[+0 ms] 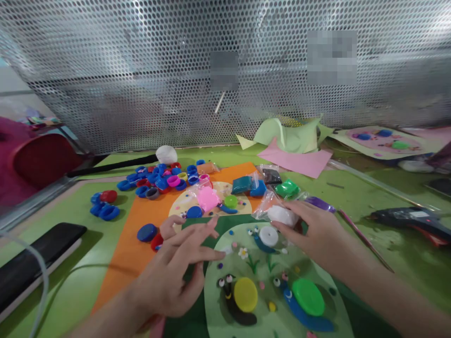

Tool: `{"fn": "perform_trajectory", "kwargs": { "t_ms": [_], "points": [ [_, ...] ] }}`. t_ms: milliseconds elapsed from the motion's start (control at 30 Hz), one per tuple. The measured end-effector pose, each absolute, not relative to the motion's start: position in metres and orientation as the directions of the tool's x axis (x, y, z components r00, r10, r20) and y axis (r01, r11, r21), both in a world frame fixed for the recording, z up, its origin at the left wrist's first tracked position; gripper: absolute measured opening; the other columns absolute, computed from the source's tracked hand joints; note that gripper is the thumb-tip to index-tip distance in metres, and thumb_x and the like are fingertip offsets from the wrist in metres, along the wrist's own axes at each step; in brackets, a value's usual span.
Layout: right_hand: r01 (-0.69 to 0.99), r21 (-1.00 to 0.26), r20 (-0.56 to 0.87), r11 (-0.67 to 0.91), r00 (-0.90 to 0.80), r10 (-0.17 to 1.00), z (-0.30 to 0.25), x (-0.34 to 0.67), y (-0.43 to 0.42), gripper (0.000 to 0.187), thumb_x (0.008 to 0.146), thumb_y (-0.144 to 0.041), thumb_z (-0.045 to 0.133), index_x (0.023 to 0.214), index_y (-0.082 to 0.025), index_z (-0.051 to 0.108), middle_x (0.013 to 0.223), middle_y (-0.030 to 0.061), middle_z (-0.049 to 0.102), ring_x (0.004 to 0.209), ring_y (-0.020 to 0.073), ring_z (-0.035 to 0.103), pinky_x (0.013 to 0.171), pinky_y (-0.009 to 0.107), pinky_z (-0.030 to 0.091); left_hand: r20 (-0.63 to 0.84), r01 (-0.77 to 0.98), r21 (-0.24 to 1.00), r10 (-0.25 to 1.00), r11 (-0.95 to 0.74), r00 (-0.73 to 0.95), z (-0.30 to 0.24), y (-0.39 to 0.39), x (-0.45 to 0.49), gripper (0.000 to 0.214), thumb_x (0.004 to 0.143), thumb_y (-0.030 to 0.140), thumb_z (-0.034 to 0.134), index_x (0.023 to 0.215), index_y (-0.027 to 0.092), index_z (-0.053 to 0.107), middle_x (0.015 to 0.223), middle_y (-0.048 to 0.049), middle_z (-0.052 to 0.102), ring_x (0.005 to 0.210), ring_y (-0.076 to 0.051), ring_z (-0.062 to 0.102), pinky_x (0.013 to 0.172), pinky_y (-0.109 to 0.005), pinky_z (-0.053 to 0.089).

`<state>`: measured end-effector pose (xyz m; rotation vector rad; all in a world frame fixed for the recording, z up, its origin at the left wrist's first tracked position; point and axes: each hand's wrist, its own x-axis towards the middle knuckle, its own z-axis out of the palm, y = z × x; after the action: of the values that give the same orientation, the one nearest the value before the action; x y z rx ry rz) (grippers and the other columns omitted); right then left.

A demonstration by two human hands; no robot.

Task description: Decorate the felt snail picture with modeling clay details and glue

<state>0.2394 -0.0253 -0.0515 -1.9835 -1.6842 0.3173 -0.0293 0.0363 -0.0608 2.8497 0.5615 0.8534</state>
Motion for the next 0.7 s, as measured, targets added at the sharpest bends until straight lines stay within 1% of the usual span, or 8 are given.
{"fn": "perform_trajectory", "kwargs": {
  "t_ms": [67, 100, 200, 267, 433, 533, 600, 700],
  "points": [
    [0.853, -0.517, 0.162, -0.062, 0.169, 0.972, -0.0510, 0.2391, -0.0254, 0.022, 0.082, -0.036, 0.054, 0.099, -0.025, 0.063, 0.097, 0.0042, 0.068, 0.079, 0.0228, 0.063, 0.073, 0.039, 0.048, 0.489, 0.235, 0.235, 0.324, -0.943, 0.810, -0.0625, 0.0368, -0.0293, 0.077, 0.074, -0.002, 0.037, 0.143, 0.024, 0.018, 0.090, 0.0000, 0.073, 0.105, -0.021, 0.061, 0.092, -0.038, 0.046],
    [0.855, -0.517, 0.172, -0.041, 0.151, 0.973, -0.0508, 0.2390, -0.0254, 0.022, 0.083, -0.035, 0.053, 0.099, -0.025, 0.062, 0.098, 0.0042, 0.068, 0.081, 0.0225, 0.062, 0.075, 0.039, 0.048, 0.478, 0.214, 0.237, 0.306, -0.948, 0.824, -0.0629, 0.0375, -0.0292, 0.079, 0.074, -0.002, 0.036, 0.145, 0.023, 0.012, 0.090, -0.0003, 0.073, 0.105, -0.021, 0.061, 0.092, -0.038, 0.047],
    [0.854, -0.520, 0.195, -0.002, 0.121, 0.973, -0.0504, 0.2395, -0.0246, 0.021, 0.084, -0.034, 0.052, 0.098, -0.023, 0.062, 0.098, 0.0049, 0.067, 0.082, 0.0222, 0.062, 0.075, 0.038, 0.047, 0.475, 0.220, 0.204, 0.293, -0.954, 0.830, -0.0633, 0.0403, -0.0292, 0.078, 0.074, -0.001, 0.035, 0.144, 0.025, 0.014, 0.096, -0.0017, 0.073, 0.107, -0.023, 0.061, 0.094, -0.044, 0.045],
    [0.853, -0.521, 0.192, -0.008, 0.127, 0.973, -0.0506, 0.2403, -0.0235, 0.021, 0.083, -0.034, 0.053, 0.097, -0.023, 0.063, 0.098, 0.0054, 0.068, 0.082, 0.0228, 0.063, 0.074, 0.038, 0.047, 0.478, 0.230, 0.189, 0.294, -0.955, 0.827, -0.0633, 0.0424, -0.0297, 0.078, 0.074, -0.001, 0.034, 0.144, 0.026, 0.013, 0.093, -0.0003, 0.074, 0.110, -0.023, 0.059, 0.094, -0.046, 0.045],
    [0.851, -0.525, 0.199, -0.005, 0.128, 0.972, -0.0513, 0.2413, -0.0216, 0.023, 0.082, -0.033, 0.053, 0.100, -0.021, 0.063, 0.100, 0.0071, 0.067, 0.085, 0.0237, 0.062, 0.073, 0.036, 0.047, 0.472, 0.225, 0.194, 0.291, -0.955, 0.832, -0.0624, 0.0447, -0.0312, 0.080, 0.074, -0.001, 0.034, 0.146, 0.023, 0.006, 0.088, 0.0023, 0.075, 0.116, -0.022, 0.054, 0.095, -0.043, 0.043],
    [0.846, -0.533, 0.195, -0.002, 0.125, 0.973, -0.0496, 0.2402, -0.0228, 0.026, 0.084, -0.034, 0.051, 0.103, -0.021, 0.062, 0.100, 0.0073, 0.067, 0.081, 0.0227, 0.062, 0.070, 0.035, 0.047, 0.437, 0.265, 0.269, 0.363, -0.926, 0.823, -0.0614, 0.0431, -0.0307, 0.079, 0.076, 0.002, 0.034, 0.146, 0.025, 0.006, 0.087, 0.0039, 0.075, 0.119, -0.021, 0.051, 0.097, -0.041, 0.042],
    [0.843, -0.537, 0.194, -0.002, 0.126, 0.973, -0.0478, 0.2392, -0.0238, 0.027, 0.084, -0.035, 0.050, 0.103, -0.021, 0.062, 0.098, 0.0071, 0.067, 0.077, 0.0224, 0.062, 0.069, 0.035, 0.047, 0.406, 0.308, 0.336, 0.432, -0.890, 0.805, -0.0612, 0.0421, -0.0298, 0.077, 0.076, 0.004, 0.035, 0.145, 0.026, 0.008, 0.084, 0.0047, 0.074, 0.119, -0.021, 0.050, 0.102, -0.045, 0.036],
    [0.838, -0.545, 0.194, 0.008, 0.117, 0.974, -0.0453, 0.2379, -0.0245, 0.026, 0.083, -0.034, 0.051, 0.101, -0.021, 0.063, 0.096, 0.0076, 0.067, 0.078, 0.0231, 0.062, 0.066, 0.034, 0.047, 0.361, 0.394, 0.455, 0.570, -0.799, 0.738, -0.0617, 0.0430, -0.0287, 0.073, 0.074, 0.005, 0.037, 0.142, 0.024, 0.021, 0.078, 0.0038, 0.074, 0.112, -0.022, 0.053, 0.106, -0.054, 0.025]
  ]
}}
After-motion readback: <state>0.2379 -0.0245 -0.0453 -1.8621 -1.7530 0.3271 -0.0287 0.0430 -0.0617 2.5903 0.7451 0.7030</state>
